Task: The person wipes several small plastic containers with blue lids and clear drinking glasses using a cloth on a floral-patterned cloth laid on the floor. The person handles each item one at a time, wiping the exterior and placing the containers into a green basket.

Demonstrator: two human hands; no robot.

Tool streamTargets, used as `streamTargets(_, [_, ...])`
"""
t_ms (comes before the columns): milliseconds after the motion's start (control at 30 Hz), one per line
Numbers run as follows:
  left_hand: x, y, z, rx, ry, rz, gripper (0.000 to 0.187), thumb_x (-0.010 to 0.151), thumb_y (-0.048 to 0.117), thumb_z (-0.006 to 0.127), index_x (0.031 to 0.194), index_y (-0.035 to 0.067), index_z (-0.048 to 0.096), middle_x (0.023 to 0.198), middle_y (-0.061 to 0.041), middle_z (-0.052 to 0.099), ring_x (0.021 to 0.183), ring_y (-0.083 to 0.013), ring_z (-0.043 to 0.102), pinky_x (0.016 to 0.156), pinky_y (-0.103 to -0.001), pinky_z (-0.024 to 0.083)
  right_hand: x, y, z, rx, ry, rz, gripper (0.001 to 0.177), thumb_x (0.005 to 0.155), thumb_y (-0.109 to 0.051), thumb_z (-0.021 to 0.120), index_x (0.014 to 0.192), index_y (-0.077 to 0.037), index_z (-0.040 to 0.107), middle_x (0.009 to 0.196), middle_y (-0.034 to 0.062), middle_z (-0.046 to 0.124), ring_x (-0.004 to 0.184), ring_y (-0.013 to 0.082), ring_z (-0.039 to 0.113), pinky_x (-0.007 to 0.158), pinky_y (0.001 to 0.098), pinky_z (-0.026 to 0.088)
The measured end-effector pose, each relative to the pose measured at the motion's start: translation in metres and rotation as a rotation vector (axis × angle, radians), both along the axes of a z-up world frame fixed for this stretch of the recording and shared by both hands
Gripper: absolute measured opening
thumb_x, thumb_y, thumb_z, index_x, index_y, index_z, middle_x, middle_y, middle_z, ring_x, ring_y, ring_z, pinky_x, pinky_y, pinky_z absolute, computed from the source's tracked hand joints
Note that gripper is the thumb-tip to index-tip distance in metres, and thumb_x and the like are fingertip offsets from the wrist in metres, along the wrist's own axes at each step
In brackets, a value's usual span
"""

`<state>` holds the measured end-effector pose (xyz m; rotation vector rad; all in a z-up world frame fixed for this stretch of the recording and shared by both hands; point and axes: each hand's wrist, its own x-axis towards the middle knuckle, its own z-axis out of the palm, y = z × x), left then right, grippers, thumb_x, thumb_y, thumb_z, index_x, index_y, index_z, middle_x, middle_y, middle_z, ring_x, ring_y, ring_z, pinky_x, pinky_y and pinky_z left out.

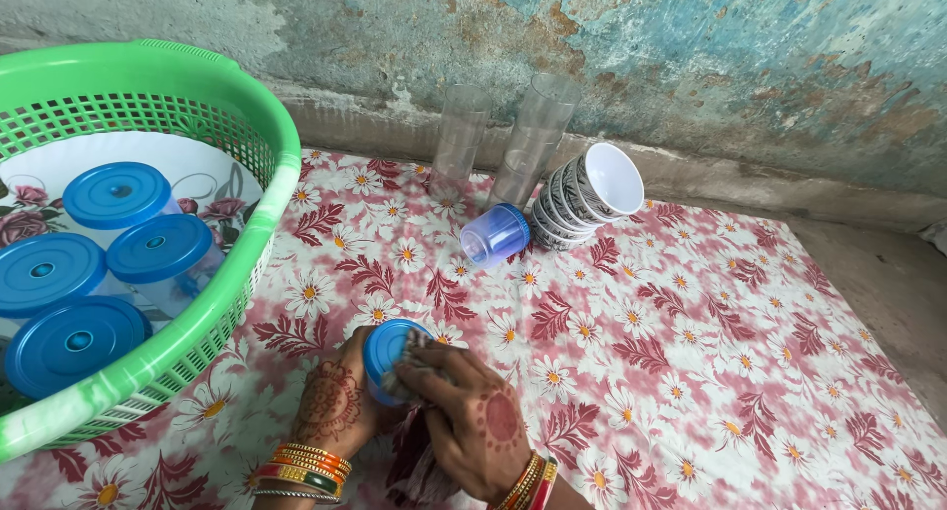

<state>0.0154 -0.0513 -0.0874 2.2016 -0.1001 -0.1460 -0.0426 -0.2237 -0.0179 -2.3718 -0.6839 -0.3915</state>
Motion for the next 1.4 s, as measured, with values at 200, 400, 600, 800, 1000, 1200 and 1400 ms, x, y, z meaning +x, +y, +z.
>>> streamTargets(200, [0.002,0.0,-0.023,-0.074,-0.104,-0.004,0.072,0.069,0.014,0.08,0.135,0.014,0.053,0.104,-0.015,0.076,0.092,-0.0336,0.077,0.077,-0.043,0.063,0.016,0.007,0.002,0.022,0.02,0.104,0.047,0.085,0.0,0.056,0.13,-0.008,0.07,0.134,0.0185,0.066,0.119,0.0353,0.067,0.1,0.0449,0.054])
streamTargets(400, [0.003,-0.001,-0.012,-0.017,-0.222,-0.033,0.06,0.068,0.021,0.086,0.121,0.012,0.06,0.108,-0.016,0.074,0.099,-0.0369,0.074,0.079,-0.045,0.06,0.029,-0.005,-0.012,0.089,0.001,0.002,0.041,0.086,-0.001,0.06,0.125,-0.006,0.07,0.136,0.0185,0.066,0.122,0.0362,0.067,0.104,0.0439,0.054])
streamTargets(600, [-0.002,-0.002,0.011,0.014,-0.061,-0.018,0.077,0.062,0.029,0.093,0.13,0.02,0.059,0.105,-0.012,0.077,0.101,-0.0325,0.075,0.084,-0.042,0.061,0.008,-0.007,-0.014,0.08,0.046,-0.066,0.043,0.084,0.001,0.062,0.124,-0.006,0.072,0.128,0.0172,0.069,0.116,0.0359,0.069,0.098,0.0438,0.056])
streamTargets(800, [-0.004,-0.001,0.002,-0.09,-0.231,-0.065,0.085,0.052,0.015,0.093,0.129,0.018,0.058,0.114,-0.011,0.073,0.101,-0.0342,0.074,0.08,-0.043,0.061,0.012,-0.001,-0.004,0.064,-0.022,0.06,0.043,0.082,0.0,0.062,0.124,-0.005,0.07,0.129,0.0182,0.068,0.115,0.037,0.069,0.097,0.0443,0.056])
streamTargets(1000, [-0.001,-0.004,0.0,0.046,-0.234,-0.043,0.055,0.071,0.02,0.085,0.12,0.016,0.061,0.112,-0.013,0.074,0.102,-0.0357,0.073,0.081,-0.045,0.06,0.026,-0.003,-0.006,0.076,0.067,0.017,0.041,0.086,0.0,0.06,0.125,-0.007,0.07,0.133,0.0167,0.068,0.12,0.0356,0.067,0.101,0.0429,0.055])
streamTargets(1200, [-0.002,-0.004,0.005,0.041,-0.101,-0.027,0.075,0.067,0.036,0.091,0.13,0.015,0.058,0.103,-0.014,0.074,0.099,-0.0351,0.073,0.084,-0.045,0.059,0.017,-0.011,-0.007,0.082,0.167,-0.105,0.045,0.084,-0.001,0.06,0.128,-0.009,0.07,0.134,0.0148,0.067,0.122,0.0342,0.066,0.103,0.0422,0.053])
streamTargets(1400, [0.001,-0.004,-0.009,0.124,-0.527,0.049,0.065,0.07,0.014,0.082,0.129,0.004,0.058,0.117,-0.02,0.066,0.11,-0.041,0.063,0.094,-0.049,0.052,0.011,-0.009,0.002,0.226,0.151,-0.066,0.048,0.089,-0.004,0.057,0.135,-0.01,0.065,0.137,0.0135,0.066,0.124,0.0308,0.069,0.102,0.039,0.057])
